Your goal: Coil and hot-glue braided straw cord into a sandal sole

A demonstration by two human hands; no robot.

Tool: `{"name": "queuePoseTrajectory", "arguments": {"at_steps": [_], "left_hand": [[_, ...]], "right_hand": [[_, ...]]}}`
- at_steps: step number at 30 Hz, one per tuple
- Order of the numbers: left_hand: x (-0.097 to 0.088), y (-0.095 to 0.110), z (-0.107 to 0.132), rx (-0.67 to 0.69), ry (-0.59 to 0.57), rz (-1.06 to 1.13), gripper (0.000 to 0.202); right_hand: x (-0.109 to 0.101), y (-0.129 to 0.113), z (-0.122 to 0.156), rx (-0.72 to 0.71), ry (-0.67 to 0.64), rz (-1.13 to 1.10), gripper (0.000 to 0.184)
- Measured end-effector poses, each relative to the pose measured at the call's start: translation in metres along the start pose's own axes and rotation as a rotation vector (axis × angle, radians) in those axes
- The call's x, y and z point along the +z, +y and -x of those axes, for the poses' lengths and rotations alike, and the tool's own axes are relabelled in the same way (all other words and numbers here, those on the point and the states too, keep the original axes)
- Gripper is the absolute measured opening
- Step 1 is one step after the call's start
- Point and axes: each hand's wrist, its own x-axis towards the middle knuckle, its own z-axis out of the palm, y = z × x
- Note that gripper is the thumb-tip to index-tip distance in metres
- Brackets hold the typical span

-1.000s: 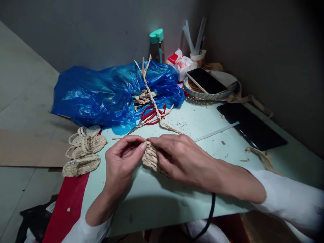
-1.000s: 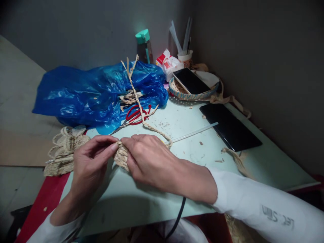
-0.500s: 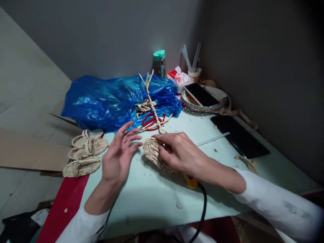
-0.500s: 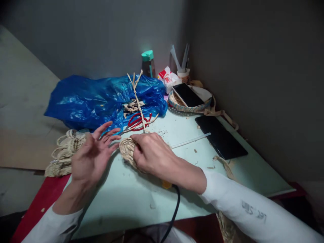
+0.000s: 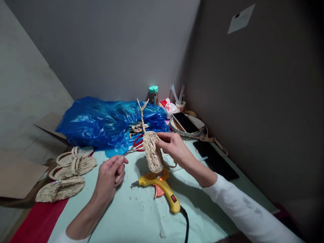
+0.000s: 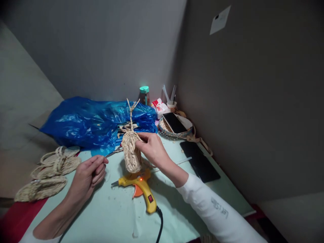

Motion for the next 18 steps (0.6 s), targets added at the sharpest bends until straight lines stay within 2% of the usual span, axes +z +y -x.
{"name": "queuePoseTrajectory", "arguments": {"at_steps": [8,13,18], "left_hand": [[-0.001,0.002,0.004,0.004,-0.047,-0.065,0.044],[0.000,0.001,-0.001,0.011,-0.071,-0.120,0.030],[-0.001,0.000,-0.004,0.028,-0.035,-0.163,0.027]], "right_hand": [[0.007,0.004,0.003,0.033,-0.018,-0.073,0.027],[0.014,0.010,-0.001,0.025,0.006,-0.098,0.037],[0.020,0.018,-0.005,0.016,0.010,-0.133,0.036]]}}
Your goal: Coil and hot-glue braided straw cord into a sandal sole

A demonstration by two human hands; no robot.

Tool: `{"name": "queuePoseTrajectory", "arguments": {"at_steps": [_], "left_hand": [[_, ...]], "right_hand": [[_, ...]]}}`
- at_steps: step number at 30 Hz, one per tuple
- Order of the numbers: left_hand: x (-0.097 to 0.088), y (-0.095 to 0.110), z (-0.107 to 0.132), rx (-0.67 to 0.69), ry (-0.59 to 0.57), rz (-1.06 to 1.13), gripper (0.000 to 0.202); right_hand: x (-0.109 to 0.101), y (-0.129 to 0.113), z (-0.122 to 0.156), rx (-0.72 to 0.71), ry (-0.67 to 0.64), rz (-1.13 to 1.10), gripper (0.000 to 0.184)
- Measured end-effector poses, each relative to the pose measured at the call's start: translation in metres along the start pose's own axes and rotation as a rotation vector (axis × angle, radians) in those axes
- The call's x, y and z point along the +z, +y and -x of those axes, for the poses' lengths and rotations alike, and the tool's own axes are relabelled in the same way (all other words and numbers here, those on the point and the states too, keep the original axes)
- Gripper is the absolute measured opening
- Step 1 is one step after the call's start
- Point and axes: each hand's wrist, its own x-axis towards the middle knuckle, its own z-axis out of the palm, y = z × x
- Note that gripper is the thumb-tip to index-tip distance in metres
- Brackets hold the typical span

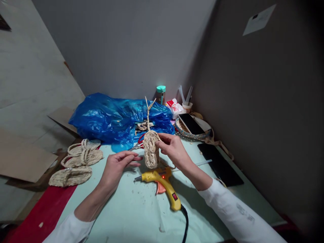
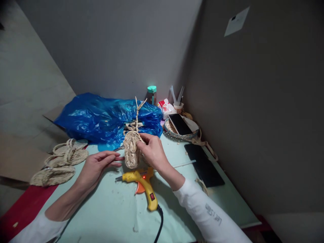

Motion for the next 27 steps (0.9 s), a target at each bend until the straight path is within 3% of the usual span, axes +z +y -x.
{"name": "queuePoseTrajectory", "arguments": {"at_steps": [7,15,22,27], "left_hand": [[0.000,0.006,0.007,0.061,0.003,-0.083,0.021],[-0.001,-0.001,0.010,0.138,-0.001,-0.165,0.037],[0.004,0.006,0.008,0.133,-0.023,-0.124,0.021],[0.003,0.010,0.008,0.124,0.005,-0.063,0.024]], "right_hand": [[0.001,-0.004,0.004,0.029,-0.001,-0.033,0.042],[0.001,-0.005,0.009,0.039,-0.049,-0.044,0.040],[0.000,-0.004,0.015,0.063,-0.068,-0.057,0.039],[0.002,-0.006,0.016,0.096,-0.077,-0.107,0.042]]}}
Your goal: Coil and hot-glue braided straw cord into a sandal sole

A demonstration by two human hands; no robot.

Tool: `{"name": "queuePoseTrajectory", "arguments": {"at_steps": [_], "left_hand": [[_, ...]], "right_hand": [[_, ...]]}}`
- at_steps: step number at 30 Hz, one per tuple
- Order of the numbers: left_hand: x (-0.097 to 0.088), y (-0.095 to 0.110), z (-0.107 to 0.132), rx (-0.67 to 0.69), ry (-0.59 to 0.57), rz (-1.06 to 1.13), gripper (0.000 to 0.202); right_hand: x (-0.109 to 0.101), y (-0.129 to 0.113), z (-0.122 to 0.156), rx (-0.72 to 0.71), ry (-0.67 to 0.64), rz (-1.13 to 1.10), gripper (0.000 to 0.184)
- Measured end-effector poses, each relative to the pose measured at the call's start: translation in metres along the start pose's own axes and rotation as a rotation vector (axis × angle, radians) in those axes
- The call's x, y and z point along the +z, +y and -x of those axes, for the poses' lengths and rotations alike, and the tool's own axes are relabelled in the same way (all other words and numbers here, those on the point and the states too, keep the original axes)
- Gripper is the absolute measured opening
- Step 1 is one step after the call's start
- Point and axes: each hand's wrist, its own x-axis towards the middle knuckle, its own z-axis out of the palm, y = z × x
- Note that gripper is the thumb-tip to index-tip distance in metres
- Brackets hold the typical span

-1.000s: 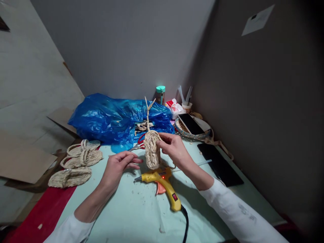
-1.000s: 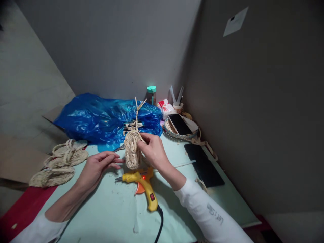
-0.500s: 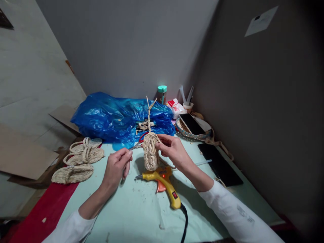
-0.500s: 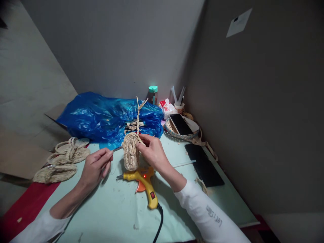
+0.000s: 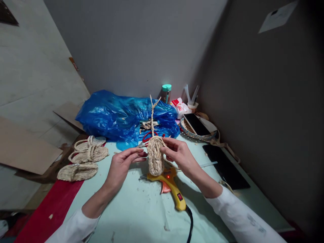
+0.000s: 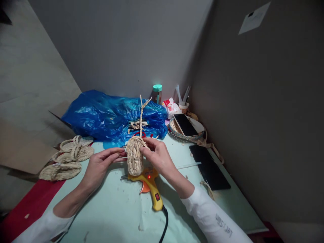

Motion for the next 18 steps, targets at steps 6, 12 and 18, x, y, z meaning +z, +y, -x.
{"name": "queuePoseTrajectory", "arguments": {"at_steps": [6,12,18], "left_hand": [[-0.001,0.005,0.006,0.002,-0.015,-0.030,0.019],[-0.002,0.000,0.012,0.029,-0.036,-0.089,0.026],[-0.002,0.001,0.007,0.069,-0.036,-0.107,0.020]], "right_hand": [[0.002,-0.002,0.003,0.026,-0.035,-0.026,0.043],[0.003,-0.002,0.006,-0.002,-0.042,0.006,0.045],[0.004,-0.004,0.007,-0.054,-0.050,0.059,0.038]]}}
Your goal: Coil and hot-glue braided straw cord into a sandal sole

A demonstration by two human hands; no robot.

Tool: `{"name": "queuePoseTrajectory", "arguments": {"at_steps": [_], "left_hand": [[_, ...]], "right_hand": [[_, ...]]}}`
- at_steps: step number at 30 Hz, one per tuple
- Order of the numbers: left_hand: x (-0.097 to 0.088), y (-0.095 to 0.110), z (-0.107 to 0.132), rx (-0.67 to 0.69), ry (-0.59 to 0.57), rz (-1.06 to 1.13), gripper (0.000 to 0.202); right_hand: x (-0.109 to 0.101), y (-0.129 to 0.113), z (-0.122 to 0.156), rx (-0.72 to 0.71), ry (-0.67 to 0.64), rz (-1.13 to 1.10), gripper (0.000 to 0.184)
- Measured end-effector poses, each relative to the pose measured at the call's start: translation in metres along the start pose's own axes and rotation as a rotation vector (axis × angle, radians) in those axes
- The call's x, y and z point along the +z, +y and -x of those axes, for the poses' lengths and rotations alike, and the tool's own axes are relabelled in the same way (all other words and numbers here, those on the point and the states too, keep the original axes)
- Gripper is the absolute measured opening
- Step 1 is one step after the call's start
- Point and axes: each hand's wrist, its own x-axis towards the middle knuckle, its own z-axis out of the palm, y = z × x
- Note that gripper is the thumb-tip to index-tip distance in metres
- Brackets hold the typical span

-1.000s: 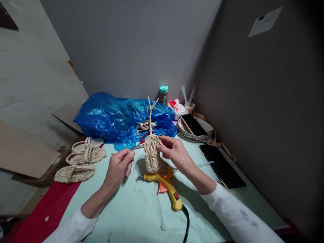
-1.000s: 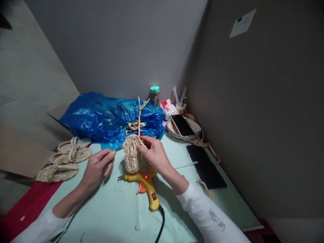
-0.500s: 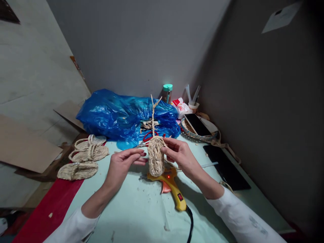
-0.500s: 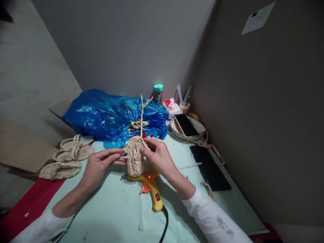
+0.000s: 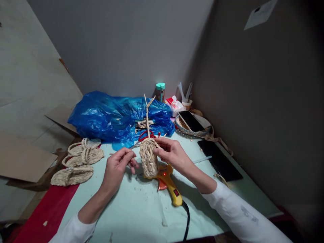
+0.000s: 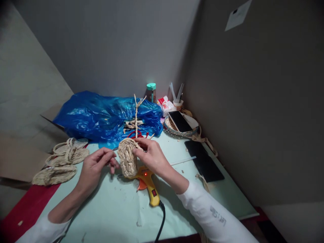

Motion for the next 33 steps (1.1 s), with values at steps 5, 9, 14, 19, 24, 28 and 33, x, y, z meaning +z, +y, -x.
{"name": "queuePoseTrajectory", "arguments": {"at_steps": [5,9,14,19,24,28,33], "left_hand": [[-0.001,0.000,-0.005,-0.036,0.007,0.074,0.017],[0.000,-0.001,-0.006,-0.046,0.019,0.122,0.021],[-0.001,-0.001,-0.005,-0.052,0.042,0.106,0.025],[-0.002,0.000,-0.002,-0.060,0.022,0.062,0.028],[-0.005,-0.005,0.000,-0.020,0.036,0.058,0.026],[-0.006,-0.009,0.000,0.000,0.084,0.079,0.021],[0.000,-0.005,-0.002,-0.029,0.043,0.073,0.027]], "right_hand": [[0.000,0.001,-0.001,-0.025,-0.008,0.017,0.033],[0.000,0.005,-0.002,-0.013,-0.008,0.010,0.037],[0.001,0.009,-0.002,-0.017,-0.031,-0.005,0.039],[0.002,0.011,-0.004,-0.030,-0.023,-0.012,0.038],[0.003,0.012,-0.003,-0.042,-0.030,-0.025,0.038],[0.003,0.012,-0.002,-0.043,-0.034,-0.016,0.041],[0.002,0.011,-0.002,-0.039,-0.024,-0.004,0.041]]}}
